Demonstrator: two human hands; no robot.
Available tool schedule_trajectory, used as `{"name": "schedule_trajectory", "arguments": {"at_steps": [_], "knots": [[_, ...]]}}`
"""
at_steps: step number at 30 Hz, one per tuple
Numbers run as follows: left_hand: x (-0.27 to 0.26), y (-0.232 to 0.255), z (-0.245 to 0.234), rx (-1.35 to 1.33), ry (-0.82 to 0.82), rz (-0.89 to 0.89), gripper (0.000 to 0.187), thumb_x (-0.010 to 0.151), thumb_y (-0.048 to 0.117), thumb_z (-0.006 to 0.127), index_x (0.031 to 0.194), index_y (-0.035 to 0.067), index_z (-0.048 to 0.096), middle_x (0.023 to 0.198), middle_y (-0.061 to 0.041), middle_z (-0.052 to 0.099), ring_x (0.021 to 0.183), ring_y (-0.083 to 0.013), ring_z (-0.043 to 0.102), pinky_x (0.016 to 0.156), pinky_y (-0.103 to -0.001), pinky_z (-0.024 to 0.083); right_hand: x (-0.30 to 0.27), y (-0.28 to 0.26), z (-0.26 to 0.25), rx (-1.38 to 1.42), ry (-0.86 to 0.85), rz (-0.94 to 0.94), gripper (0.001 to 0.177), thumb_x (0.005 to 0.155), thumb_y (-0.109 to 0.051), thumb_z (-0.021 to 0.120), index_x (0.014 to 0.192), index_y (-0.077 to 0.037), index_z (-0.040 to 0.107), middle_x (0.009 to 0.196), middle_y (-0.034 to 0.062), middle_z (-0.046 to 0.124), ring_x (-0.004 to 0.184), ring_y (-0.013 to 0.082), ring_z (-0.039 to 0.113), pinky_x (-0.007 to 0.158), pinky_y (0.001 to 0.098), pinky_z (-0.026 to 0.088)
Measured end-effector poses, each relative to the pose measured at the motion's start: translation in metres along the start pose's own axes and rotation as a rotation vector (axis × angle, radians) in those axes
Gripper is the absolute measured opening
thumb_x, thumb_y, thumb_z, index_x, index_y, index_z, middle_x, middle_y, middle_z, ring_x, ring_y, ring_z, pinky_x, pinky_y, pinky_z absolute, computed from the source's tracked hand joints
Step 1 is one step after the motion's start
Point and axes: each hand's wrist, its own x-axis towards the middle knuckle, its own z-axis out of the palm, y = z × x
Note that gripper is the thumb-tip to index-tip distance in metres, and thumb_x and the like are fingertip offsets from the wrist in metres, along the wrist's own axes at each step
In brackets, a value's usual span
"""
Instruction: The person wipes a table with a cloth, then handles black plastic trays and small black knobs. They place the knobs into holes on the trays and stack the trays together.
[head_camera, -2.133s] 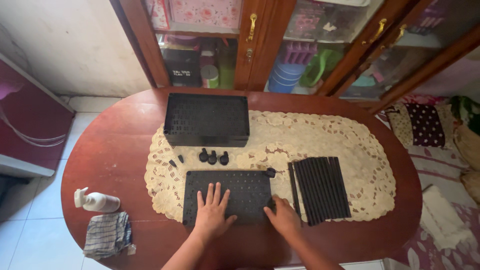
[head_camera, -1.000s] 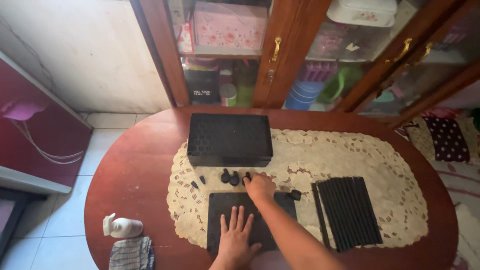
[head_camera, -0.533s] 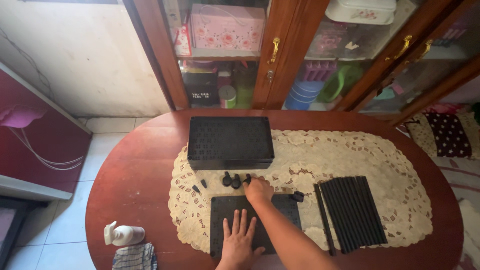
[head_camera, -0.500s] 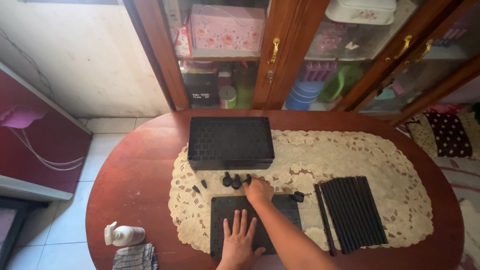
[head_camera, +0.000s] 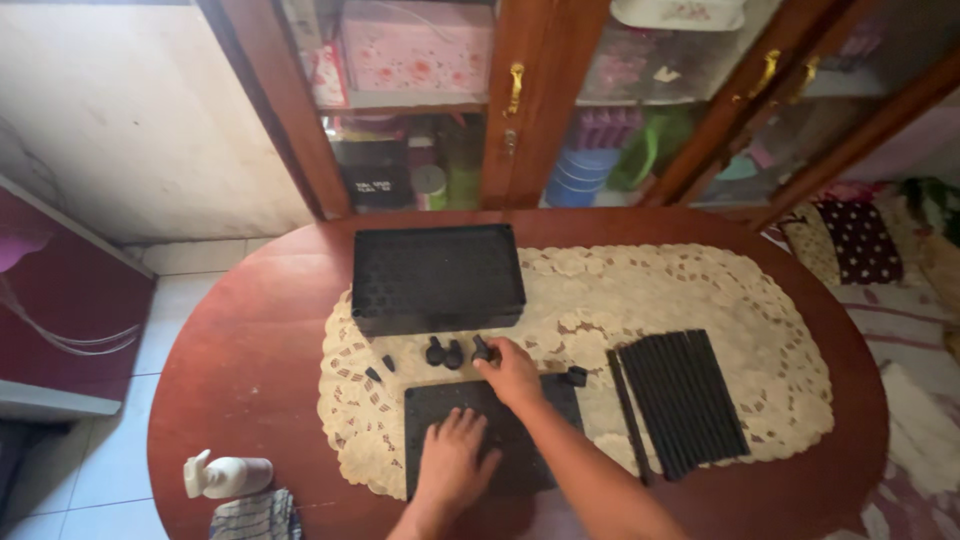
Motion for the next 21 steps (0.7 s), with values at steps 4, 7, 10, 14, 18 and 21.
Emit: {"name": "schedule_trajectory", "arguments": {"at_steps": [4,7,10,14,18,21], "knots": [[0.029,0.003,-0.025,-0.306,0.329,-0.077,0.043,0.092,0.033,0.068,0.124,0.005,0.071,0.115,-0.022,0.074,0.108,-0.0367,0.068,0.092,-0.044,0.052,-0.012,-0.005,-0.027,0.198,0.006,0.085,0.044,0.082,-0.030,0.082,0.117,-0.008,0.068,0.101,0.0077,0.076,0.090,0.0210,0.074,0.081,0.0340,0.058],[0.050,0.023,-0.055,-0.594,0.070,-0.441,0.046,0.095,0.039,0.060,0.133,0.013,0.066,0.095,-0.020,0.077,0.085,-0.0319,0.075,0.080,-0.039,0.056,-0.027,-0.010,-0.051,0.375,-0.023,0.092,0.043,0.084,-0.026,0.081,0.118,-0.006,0.065,0.101,0.0056,0.075,0.091,0.0152,0.072,0.081,0.0312,0.057],[0.071,0.039,-0.068,-0.765,0.064,-0.439,0.046,0.095,0.037,0.060,0.133,0.012,0.066,0.099,-0.014,0.078,0.079,-0.0360,0.071,0.074,-0.042,0.055,-0.042,-0.015,-0.073,0.446,-0.055,0.115,0.042,0.085,-0.022,0.081,0.119,-0.005,0.064,0.100,0.0047,0.073,0.090,0.0124,0.069,0.083,0.0293,0.056],[0.087,0.049,-0.056,-0.726,0.195,-0.142,0.042,0.094,0.035,0.066,0.123,0.005,0.071,0.101,-0.014,0.077,0.095,-0.0200,0.074,0.086,-0.032,0.054,-0.057,-0.021,-0.098,0.565,-0.100,0.125,0.040,0.085,-0.019,0.081,0.118,-0.005,0.063,0.099,0.0034,0.072,0.089,0.0111,0.067,0.080,0.0288,0.056],[0.091,0.060,-0.036,-0.802,0.155,-0.084,0.037,0.093,0.031,0.068,0.115,0.002,0.074,0.100,-0.011,0.078,0.095,-0.0185,0.074,0.085,-0.030,0.054,-0.069,-0.025,-0.122,0.484,-0.086,0.090,0.039,0.086,-0.018,0.082,0.118,-0.005,0.064,0.098,0.0026,0.072,0.088,0.0100,0.066,0.080,0.0276,0.055],[0.090,0.068,-0.023,-0.839,0.154,-0.064,0.032,0.093,0.026,0.069,0.111,0.001,0.075,0.097,-0.010,0.078,0.091,-0.0174,0.073,0.083,-0.030,0.055,-0.078,-0.025,-0.134,0.393,-0.093,0.112,0.038,0.085,-0.018,0.083,0.117,-0.005,0.066,0.094,0.0042,0.071,0.083,0.0117,0.064,0.077,0.0282,0.054]]}}
